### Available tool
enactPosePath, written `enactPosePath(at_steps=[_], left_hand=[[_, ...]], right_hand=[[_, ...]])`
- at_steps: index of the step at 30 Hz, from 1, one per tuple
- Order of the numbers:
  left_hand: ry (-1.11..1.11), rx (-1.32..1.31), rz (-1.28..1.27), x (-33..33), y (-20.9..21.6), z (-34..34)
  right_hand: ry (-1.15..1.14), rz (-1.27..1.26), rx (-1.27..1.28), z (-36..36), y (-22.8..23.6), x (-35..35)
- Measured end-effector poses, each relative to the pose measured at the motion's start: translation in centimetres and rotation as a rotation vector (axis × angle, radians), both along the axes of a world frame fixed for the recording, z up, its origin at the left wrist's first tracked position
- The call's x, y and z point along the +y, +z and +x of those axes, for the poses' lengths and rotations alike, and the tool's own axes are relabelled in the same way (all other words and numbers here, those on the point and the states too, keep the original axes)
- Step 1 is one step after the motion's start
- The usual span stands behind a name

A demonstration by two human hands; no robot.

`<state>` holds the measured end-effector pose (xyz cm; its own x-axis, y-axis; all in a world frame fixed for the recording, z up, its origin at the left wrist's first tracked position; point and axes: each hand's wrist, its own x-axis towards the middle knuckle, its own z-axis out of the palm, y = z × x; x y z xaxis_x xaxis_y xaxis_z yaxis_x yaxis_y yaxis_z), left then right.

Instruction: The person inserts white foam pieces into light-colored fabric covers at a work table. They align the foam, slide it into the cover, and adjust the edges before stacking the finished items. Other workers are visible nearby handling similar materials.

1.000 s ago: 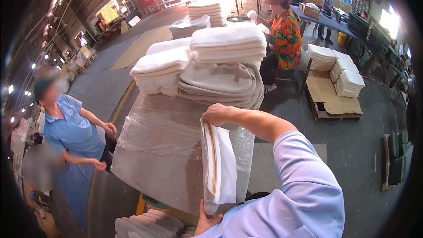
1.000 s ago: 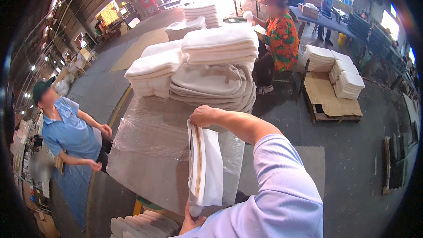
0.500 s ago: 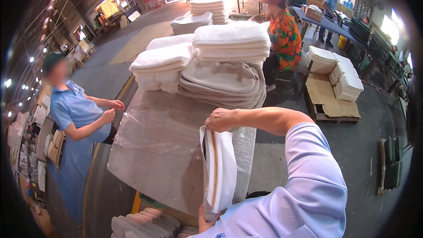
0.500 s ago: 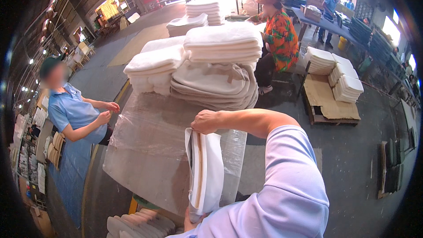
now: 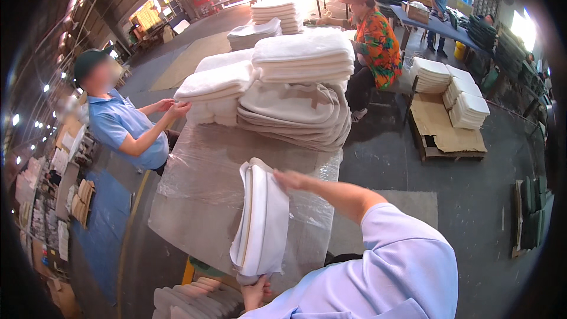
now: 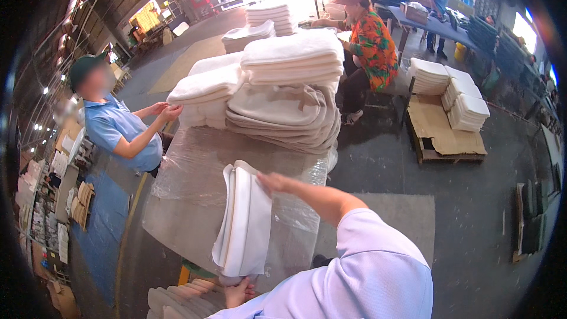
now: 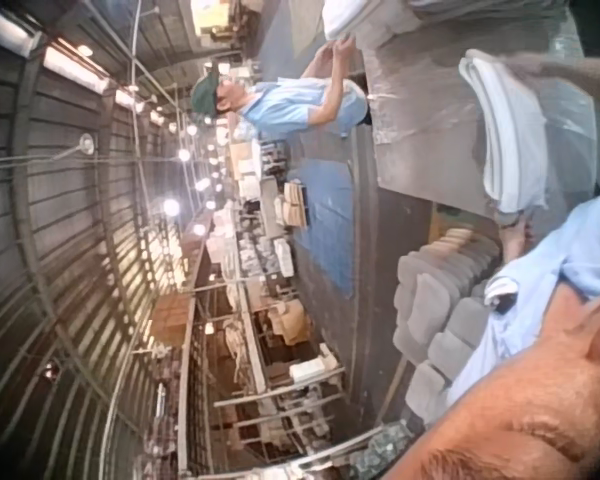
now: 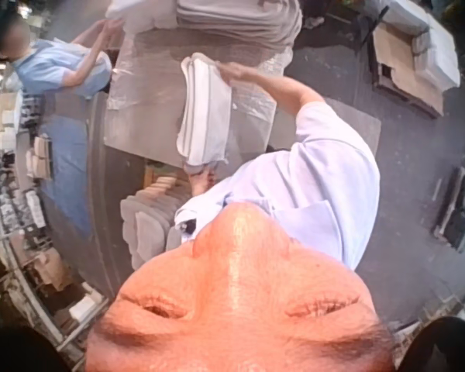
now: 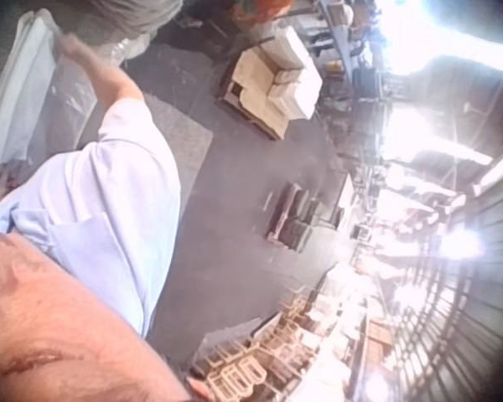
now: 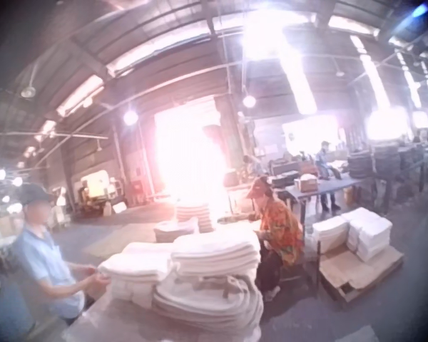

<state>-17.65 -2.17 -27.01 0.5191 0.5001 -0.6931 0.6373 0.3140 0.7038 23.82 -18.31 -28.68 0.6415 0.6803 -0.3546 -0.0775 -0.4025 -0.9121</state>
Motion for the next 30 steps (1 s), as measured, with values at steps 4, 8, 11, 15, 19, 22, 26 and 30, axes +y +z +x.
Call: enactPosePath(at_steps=[4,8,11,15,19,22,26,30], left_hand=[[-0.038,0.004,0.175,-0.7,-0.7,-1.0],[0.135,-0.292,0.176,-1.3,-1.6,-1.4],[0.296,-0.532,-0.105,-0.4,-2.0,-0.3],[0.482,-0.389,-0.361,1.4,-2.2,0.5],[0.538,-0.419,-0.532,2.7,-2.5,0.8],[0.539,-0.356,-0.432,2.0,-2.9,0.4],[0.532,-0.368,-0.461,0.8,-2.5,0.5],[0.557,-0.402,-0.509,-0.7,-0.9,1.0]], right_hand=[[0.131,-0.142,-0.199,-9.1,-4.2,-0.5],[-0.08,0.15,-0.059,-16.5,-4.8,-2.8],[-0.075,0.071,-0.146,-20.0,-3.9,-5.7],[-0.148,0.028,0.032,-25.2,-2.1,-9.1],[-0.235,0.005,0.014,-28.7,-1.3,-13.3],[-0.333,-0.051,0.067,-31.5,-1.6,-16.7],[-0.421,-0.103,0.141,-34.8,-3.1,-21.3],[-0.45,-0.067,0.181,-36.6,-3.7,-24.1]])
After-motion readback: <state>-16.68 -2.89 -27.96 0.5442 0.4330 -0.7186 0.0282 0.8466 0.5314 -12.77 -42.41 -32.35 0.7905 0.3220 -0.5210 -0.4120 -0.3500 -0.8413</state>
